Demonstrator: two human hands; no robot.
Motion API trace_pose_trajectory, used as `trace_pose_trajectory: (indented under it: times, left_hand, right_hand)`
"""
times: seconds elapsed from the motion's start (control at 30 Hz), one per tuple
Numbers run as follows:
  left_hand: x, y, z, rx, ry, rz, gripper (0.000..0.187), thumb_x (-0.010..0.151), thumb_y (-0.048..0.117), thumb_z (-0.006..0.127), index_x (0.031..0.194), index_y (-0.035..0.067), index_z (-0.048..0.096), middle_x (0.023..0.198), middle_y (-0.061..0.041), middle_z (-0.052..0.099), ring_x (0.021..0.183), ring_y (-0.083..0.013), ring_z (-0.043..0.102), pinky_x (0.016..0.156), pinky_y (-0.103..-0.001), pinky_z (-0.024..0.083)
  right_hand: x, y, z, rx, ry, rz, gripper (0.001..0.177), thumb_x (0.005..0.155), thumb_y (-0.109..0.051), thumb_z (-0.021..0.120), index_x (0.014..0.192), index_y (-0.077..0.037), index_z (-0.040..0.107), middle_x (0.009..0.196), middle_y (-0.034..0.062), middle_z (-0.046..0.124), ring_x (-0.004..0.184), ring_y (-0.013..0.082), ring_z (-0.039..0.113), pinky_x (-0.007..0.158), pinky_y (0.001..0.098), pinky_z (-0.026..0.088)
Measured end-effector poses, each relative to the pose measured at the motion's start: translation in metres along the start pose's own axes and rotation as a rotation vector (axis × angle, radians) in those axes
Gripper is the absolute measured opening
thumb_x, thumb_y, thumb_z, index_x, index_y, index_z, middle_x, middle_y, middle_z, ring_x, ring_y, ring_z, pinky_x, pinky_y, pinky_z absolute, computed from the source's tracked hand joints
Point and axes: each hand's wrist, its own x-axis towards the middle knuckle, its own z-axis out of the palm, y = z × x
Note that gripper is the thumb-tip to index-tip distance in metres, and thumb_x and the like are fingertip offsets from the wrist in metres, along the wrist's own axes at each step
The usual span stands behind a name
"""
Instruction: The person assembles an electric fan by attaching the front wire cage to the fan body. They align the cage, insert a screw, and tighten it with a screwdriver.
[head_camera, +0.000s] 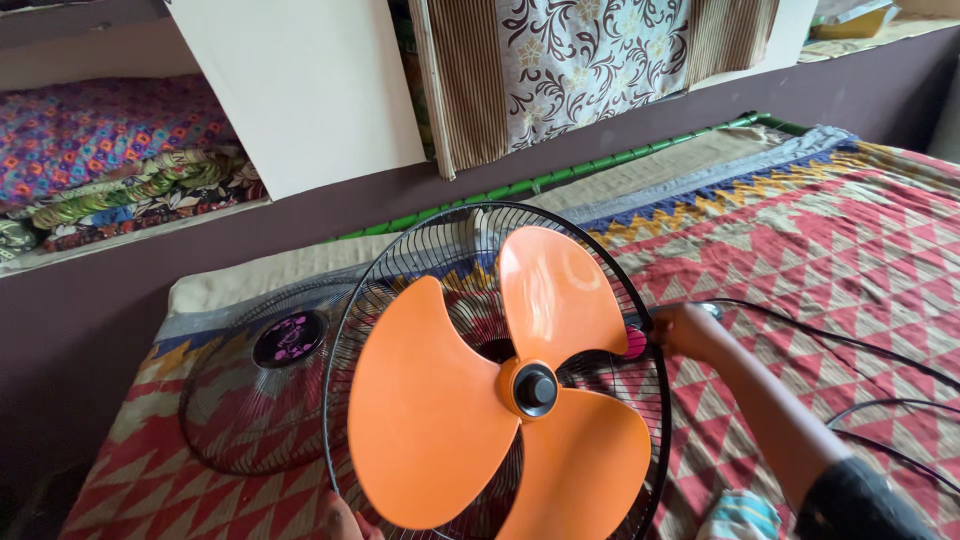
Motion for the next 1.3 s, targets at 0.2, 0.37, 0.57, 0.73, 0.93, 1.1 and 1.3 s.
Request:
trace_pose_trajectory:
  times: [0.2, 0.37, 0.57, 0.73, 0.93, 1.1, 1.3]
  left_hand:
    - [0.014, 0.017, -0.021, -0.014, -0.029, 0.025, 0.065, 0.086, -0.001, 0.066, 0.148, -0.004, 0.048, 0.098, -0.026, 0.071, 0.079, -0.0297, 0.076, 0.069, -0.034, 0.063]
    - [0.008, 0.015, -0.029, -0.025, -0.064, 0.044, 0.065, 0.086, -0.003, 0.066, 0.149, -0.004, 0.049, 0.096, -0.026, 0.071, 0.078, -0.0290, 0.076, 0.068, -0.033, 0.063]
    - [0.019, 0.047, -0.053, -0.050, -0.082, 0.051, 0.067, 0.081, -0.003, 0.069, 0.145, -0.004, 0.050, 0.096, -0.027, 0.073, 0.079, -0.0318, 0.077, 0.068, -0.037, 0.065]
    - [0.013, 0.071, -0.078, 0.102, 0.000, 0.095, 0.057, 0.085, 0.001, 0.071, 0.140, -0.001, 0.055, 0.105, -0.030, 0.072, 0.081, -0.0342, 0.077, 0.066, -0.039, 0.065]
    - [0.018, 0.089, -0.099, 0.079, -0.129, 0.094, 0.069, 0.081, 0.001, 0.072, 0.146, -0.005, 0.050, 0.094, -0.022, 0.075, 0.080, -0.0306, 0.078, 0.066, -0.037, 0.066]
    - [0.018, 0.106, -0.125, 0.197, -0.090, 0.128, 0.061, 0.084, 0.013, 0.070, 0.142, 0.001, 0.056, 0.103, -0.024, 0.075, 0.080, -0.0322, 0.078, 0.061, -0.039, 0.064]
    - [0.019, 0.127, -0.151, 0.158, 0.003, 0.200, 0.049, 0.092, 0.023, 0.065, 0.136, 0.001, 0.061, 0.107, -0.021, 0.076, 0.081, -0.0332, 0.077, 0.058, -0.041, 0.062]
  right_hand:
    - [-0.064, 0.014, 0.019, 0.516, -0.108, 0.156, 0.032, 0.086, -0.008, 0.073, 0.117, -0.003, 0.074, 0.090, 0.0109, 0.079, 0.072, 0.0172, 0.077, 0.065, 0.0367, 0.065]
    - [-0.101, 0.023, 0.044, 0.583, -0.248, 0.253, 0.036, 0.090, 0.000, 0.069, 0.126, -0.005, 0.067, 0.089, 0.0156, 0.078, 0.073, 0.0236, 0.076, 0.064, 0.0394, 0.064]
    - [-0.154, 0.009, 0.060, 0.861, -0.348, 0.304, 0.054, 0.090, 0.002, 0.065, 0.140, -0.012, 0.050, 0.100, 0.0161, 0.078, 0.083, 0.0240, 0.076, 0.069, 0.0381, 0.063]
    - [-0.183, -0.008, 0.070, 0.881, -0.284, 0.415, 0.046, 0.092, -0.006, 0.066, 0.136, -0.010, 0.055, 0.109, 0.0144, 0.071, 0.084, 0.0242, 0.073, 0.071, 0.0385, 0.065]
    - [-0.207, -0.031, 0.081, 0.741, -0.075, 0.413, 0.067, 0.086, -0.004, 0.076, 0.147, -0.012, 0.049, 0.101, 0.0178, 0.076, 0.080, 0.0244, 0.073, 0.066, 0.0376, 0.063]
    - [-0.226, -0.057, 0.076, 0.616, 0.116, 0.383, 0.085, 0.082, -0.007, 0.079, 0.155, -0.017, 0.039, 0.101, 0.0160, 0.075, 0.082, 0.0245, 0.074, 0.066, 0.0390, 0.063]
    - [-0.261, -0.075, 0.077, 0.262, 0.264, 0.105, 0.094, 0.078, -0.016, 0.081, 0.157, -0.015, 0.029, 0.114, 0.0181, 0.073, 0.101, 0.0372, 0.072, 0.084, 0.0459, 0.058]
